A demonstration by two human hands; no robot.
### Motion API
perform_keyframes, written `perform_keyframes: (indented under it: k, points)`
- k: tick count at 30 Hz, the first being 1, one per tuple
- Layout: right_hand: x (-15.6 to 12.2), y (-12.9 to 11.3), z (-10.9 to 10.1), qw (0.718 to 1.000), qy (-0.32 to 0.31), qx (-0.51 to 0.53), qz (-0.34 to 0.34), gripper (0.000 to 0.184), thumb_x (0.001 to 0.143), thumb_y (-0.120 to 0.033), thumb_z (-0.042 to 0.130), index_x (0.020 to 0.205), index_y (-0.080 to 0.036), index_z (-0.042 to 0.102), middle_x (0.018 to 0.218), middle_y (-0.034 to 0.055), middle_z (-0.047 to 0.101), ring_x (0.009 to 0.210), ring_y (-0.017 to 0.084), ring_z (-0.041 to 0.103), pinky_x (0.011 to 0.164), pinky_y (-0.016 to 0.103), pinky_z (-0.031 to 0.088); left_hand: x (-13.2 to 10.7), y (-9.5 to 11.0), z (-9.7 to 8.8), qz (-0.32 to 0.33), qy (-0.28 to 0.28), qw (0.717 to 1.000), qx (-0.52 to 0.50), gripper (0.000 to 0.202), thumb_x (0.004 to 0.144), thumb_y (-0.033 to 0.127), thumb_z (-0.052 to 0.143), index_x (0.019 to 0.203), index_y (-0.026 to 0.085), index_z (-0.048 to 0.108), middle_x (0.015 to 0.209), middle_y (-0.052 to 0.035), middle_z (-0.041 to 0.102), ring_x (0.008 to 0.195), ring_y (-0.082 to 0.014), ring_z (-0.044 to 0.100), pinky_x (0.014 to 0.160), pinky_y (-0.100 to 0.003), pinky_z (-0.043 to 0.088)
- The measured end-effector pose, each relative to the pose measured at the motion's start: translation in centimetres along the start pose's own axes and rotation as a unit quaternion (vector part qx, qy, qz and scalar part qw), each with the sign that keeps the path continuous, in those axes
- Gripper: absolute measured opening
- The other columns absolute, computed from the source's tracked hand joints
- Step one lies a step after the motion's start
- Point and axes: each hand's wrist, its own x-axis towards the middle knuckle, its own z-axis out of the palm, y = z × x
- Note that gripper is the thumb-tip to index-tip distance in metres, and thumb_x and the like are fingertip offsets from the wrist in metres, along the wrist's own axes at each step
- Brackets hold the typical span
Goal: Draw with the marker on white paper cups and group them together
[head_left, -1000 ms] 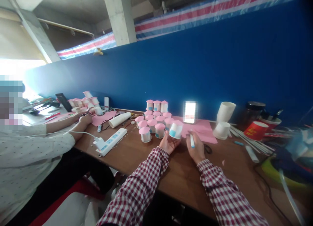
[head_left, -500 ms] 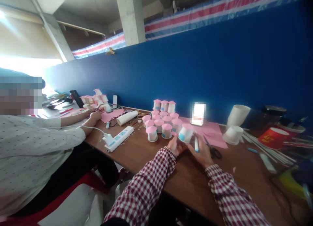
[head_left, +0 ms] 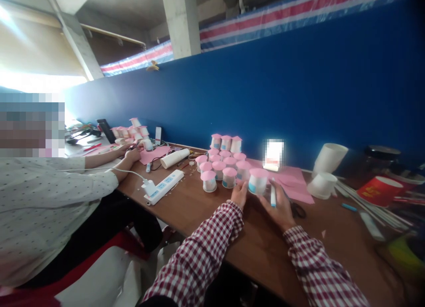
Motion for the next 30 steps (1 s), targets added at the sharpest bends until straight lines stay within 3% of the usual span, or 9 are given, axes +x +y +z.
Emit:
perform_keyframes:
  k: [5,11,16,23,27,30]
  points:
    - [0.0,0.3,0.0,1.000,-0.005,0.002,0.011,0.067,0.076,-0.052,0.059,0.128,-0.013,0.041,0.111,0.0161,0.059,0.094,0.027,0.062,0.082,0.044,0.052,-0.3,0.4,-0.2,0.013,0.008,1.000,0.028,0.036,0.072,0.041,0.067,0.099,0.017,0.065,0.092,-0.0075,0.069,0.102,-0.0262,0.059,0.095,-0.041,0.043]
    - [0.0,0.4,0.0,0.999,-0.027,0.018,0.012,0.067,0.075,-0.051,0.061,0.127,-0.014,0.042,0.110,0.0151,0.060,0.095,0.027,0.062,0.082,0.044,0.052,-0.5,0.4,-0.3,0.024,0.002,0.997,0.071,0.061,0.056,0.027,0.082,0.110,0.016,0.057,0.098,-0.0114,0.066,0.098,-0.0246,0.060,0.095,-0.043,0.042]
    - [-0.1,0.7,0.1,0.998,-0.055,0.011,0.012,0.067,0.075,-0.050,0.062,0.127,-0.014,0.042,0.111,0.0152,0.060,0.099,0.027,0.060,0.084,0.045,0.050,-0.5,1.0,-1.1,0.050,0.023,0.981,0.186,0.051,0.060,0.034,0.078,0.102,0.014,0.056,0.098,-0.0131,0.064,0.092,-0.0240,0.060,0.089,-0.043,0.044]
    - [-0.2,1.2,0.2,0.999,-0.039,0.002,-0.011,0.059,0.077,-0.049,0.060,0.123,-0.016,0.045,0.111,0.0133,0.060,0.101,0.027,0.059,0.090,0.046,0.047,-4.6,4.7,-4.5,0.126,0.013,0.918,0.376,0.045,0.063,0.038,0.075,0.101,0.020,0.061,0.095,-0.0085,0.064,0.087,-0.0237,0.058,0.087,-0.038,0.042]
    - [-0.2,1.0,0.2,0.999,-0.037,-0.001,-0.010,0.062,0.077,-0.049,0.061,0.125,-0.014,0.043,0.108,0.0138,0.061,0.098,0.026,0.060,0.086,0.043,0.049,-6.3,6.4,-7.0,0.157,0.041,0.883,0.440,0.034,0.060,0.038,0.076,0.088,0.022,0.066,0.093,-0.0093,0.065,0.099,-0.0298,0.054,0.099,-0.041,0.034]
    - [-0.1,0.8,0.1,0.999,-0.038,-0.006,-0.011,0.062,0.078,-0.050,0.060,0.125,-0.013,0.042,0.108,0.0149,0.061,0.098,0.026,0.061,0.085,0.043,0.050,-7.0,7.1,-8.3,0.152,0.049,0.816,0.556,0.031,0.069,0.036,0.068,0.096,0.021,0.065,0.102,-0.0102,0.064,0.103,-0.0296,0.054,0.099,-0.042,0.035]
